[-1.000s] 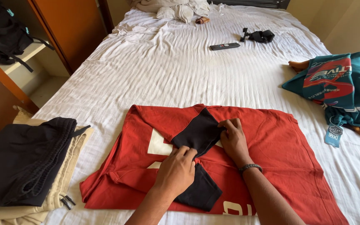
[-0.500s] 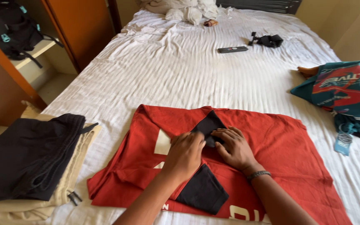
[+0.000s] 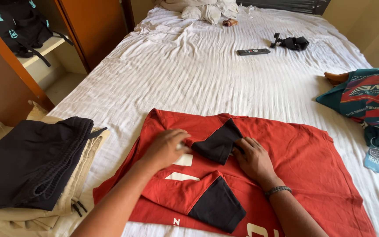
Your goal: Folding a red t-shirt on a bed.
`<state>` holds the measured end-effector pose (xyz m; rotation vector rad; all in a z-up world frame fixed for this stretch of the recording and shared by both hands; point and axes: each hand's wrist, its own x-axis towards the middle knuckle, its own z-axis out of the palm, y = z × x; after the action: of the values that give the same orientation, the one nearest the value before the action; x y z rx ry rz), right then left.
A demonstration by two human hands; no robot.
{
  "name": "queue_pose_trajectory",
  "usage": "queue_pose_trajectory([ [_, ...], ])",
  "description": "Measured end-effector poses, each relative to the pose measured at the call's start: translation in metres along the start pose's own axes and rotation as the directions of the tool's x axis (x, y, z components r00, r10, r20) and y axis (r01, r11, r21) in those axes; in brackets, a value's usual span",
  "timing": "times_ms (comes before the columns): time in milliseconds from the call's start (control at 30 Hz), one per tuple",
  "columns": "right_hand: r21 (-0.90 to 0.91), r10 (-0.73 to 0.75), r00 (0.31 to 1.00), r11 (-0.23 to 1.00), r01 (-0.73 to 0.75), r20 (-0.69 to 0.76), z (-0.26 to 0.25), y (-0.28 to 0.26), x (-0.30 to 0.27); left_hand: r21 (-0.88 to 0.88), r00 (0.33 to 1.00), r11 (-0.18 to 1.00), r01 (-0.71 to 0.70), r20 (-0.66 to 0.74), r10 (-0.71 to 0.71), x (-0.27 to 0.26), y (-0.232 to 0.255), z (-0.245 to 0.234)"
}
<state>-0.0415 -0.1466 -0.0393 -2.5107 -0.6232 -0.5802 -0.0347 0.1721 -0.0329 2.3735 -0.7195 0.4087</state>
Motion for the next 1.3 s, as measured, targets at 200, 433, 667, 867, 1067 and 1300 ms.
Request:
queue_pose_trajectory([
  [200,-0.043,-0.019,0.999,0.999,0.022,0.048,-0.026,-0.041,0.016,0.215,0.970,0.976,-0.039,-0.225,0.089,-0.001,-0.030,0.003],
  [433,-0.077,-0.028,0.994,0.996,0.036,0.104,0.020,-0.007,0.015,0.186,0.878,0.973,0.140,-0.478,-0.035,0.010,-0.040,0.011],
  [667,0.187,0.624,0.778,0.758,-0.625,0.070,0.036,0.012,0.052,0.056,0.850,0.965,0.257,-0.487,-0.199,0.027,-0.047,0.006],
  [867,0.081,0.594,0.798,0.804,-0.589,-0.096,0.046,-0.001,0.048,0.025,0.826,0.957,0.288,-0.513,-0.235,0.033,-0.060,0.014],
  [1067,0.230,0.422,0.878,0.899,-0.373,-0.226,0.033,-0.003,0.031,0.044,0.829,0.969,0.243,-0.528,-0.184,0.026,-0.044,0.024],
  [1300,0.271,0.524,0.834,0.839,-0.471,-0.173,0.037,-0.007,0.049,0.108,0.797,0.930,0.351,-0.555,-0.236,0.027,-0.038,0.014],
])
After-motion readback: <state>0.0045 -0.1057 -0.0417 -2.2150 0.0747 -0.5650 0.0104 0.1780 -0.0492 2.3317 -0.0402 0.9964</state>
